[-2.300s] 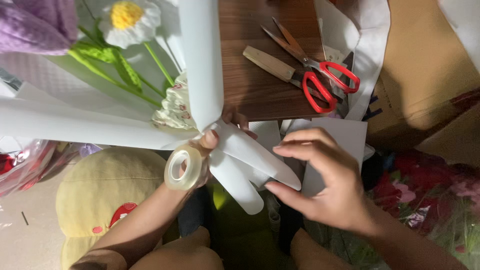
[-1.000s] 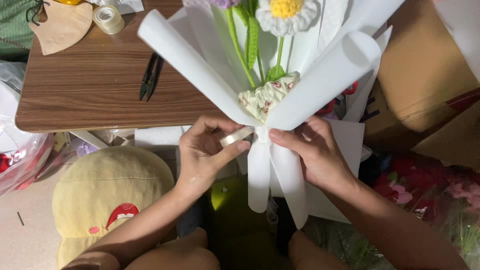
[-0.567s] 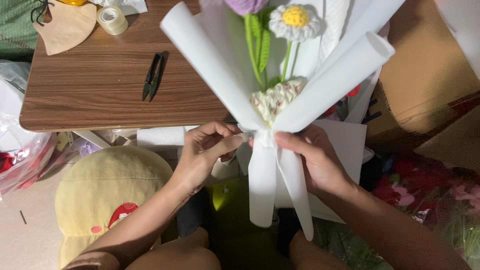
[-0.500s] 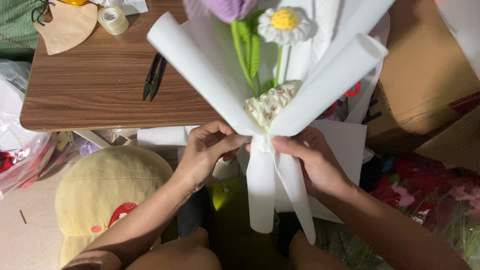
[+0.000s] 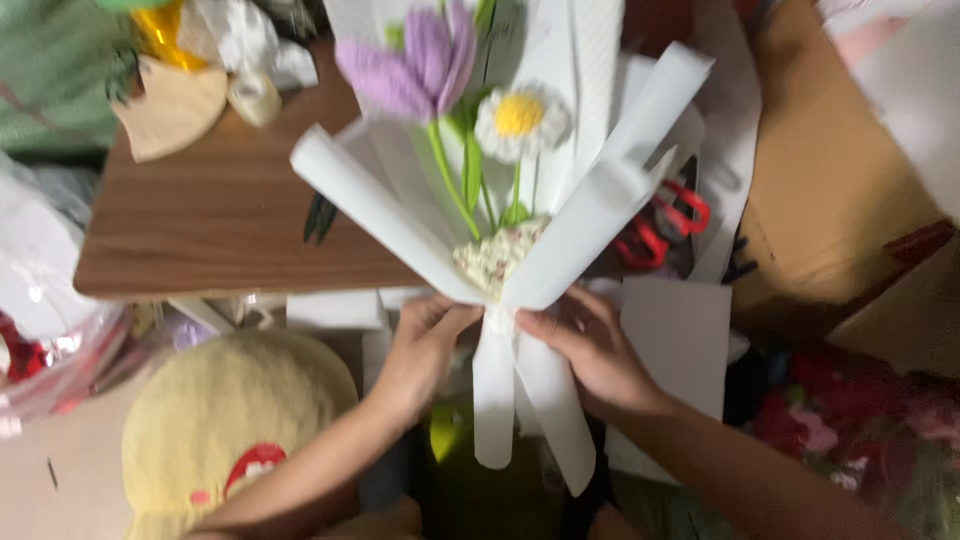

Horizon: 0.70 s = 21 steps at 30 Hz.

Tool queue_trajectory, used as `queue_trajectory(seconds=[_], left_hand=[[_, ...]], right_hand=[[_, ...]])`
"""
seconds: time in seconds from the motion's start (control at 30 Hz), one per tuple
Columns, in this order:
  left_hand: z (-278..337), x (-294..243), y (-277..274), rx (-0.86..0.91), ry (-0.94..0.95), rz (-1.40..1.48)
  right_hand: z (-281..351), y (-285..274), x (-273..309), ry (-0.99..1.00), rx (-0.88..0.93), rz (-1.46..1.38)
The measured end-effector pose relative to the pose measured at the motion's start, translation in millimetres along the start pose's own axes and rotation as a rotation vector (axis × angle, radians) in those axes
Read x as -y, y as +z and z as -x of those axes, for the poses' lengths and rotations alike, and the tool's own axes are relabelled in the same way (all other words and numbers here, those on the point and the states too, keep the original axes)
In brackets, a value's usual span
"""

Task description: The person wraps a small bouquet of crochet flowers in white paper, securing the paper with tape, and then prepares a clear plastic wrap by cutting it with a knife.

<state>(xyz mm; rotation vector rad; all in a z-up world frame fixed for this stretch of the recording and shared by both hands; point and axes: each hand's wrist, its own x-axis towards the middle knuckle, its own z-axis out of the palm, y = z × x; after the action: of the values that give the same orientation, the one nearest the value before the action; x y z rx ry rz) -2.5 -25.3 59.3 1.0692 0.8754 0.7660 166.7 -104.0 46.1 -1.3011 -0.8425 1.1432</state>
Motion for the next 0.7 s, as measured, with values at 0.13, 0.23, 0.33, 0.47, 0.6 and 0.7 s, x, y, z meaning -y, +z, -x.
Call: queue_trajectory(seconds=[0.13, 0.23, 0.33, 0.47, 0.6, 0.7], left_hand=[[1, 15, -8, 0.226, 0.049, 0.104], [6, 11, -2, 0.179, 0.114, 0.012], [2, 17, -7, 0.06, 0.132, 0.009], [1, 19, -12, 0.022, 0.001, 0.109], [8, 15, -6, 0.095, -0.071, 0.176], [5, 17, -13, 0.129, -0.062, 0.211]], right_hand=[[-3, 0, -24, 0.117, -0.091, -0.135], [2, 4, -9, 0.051, -0.024, 0.142], [-2, -5, -7, -0.117, 0.123, 0.252], [-13, -21, -6, -0.312, 0.227, 0.229], [-21, -33, -29, -0.453, 0.168, 0.611], [-17, -26, -17, -0.504, 0.191, 0.647]])
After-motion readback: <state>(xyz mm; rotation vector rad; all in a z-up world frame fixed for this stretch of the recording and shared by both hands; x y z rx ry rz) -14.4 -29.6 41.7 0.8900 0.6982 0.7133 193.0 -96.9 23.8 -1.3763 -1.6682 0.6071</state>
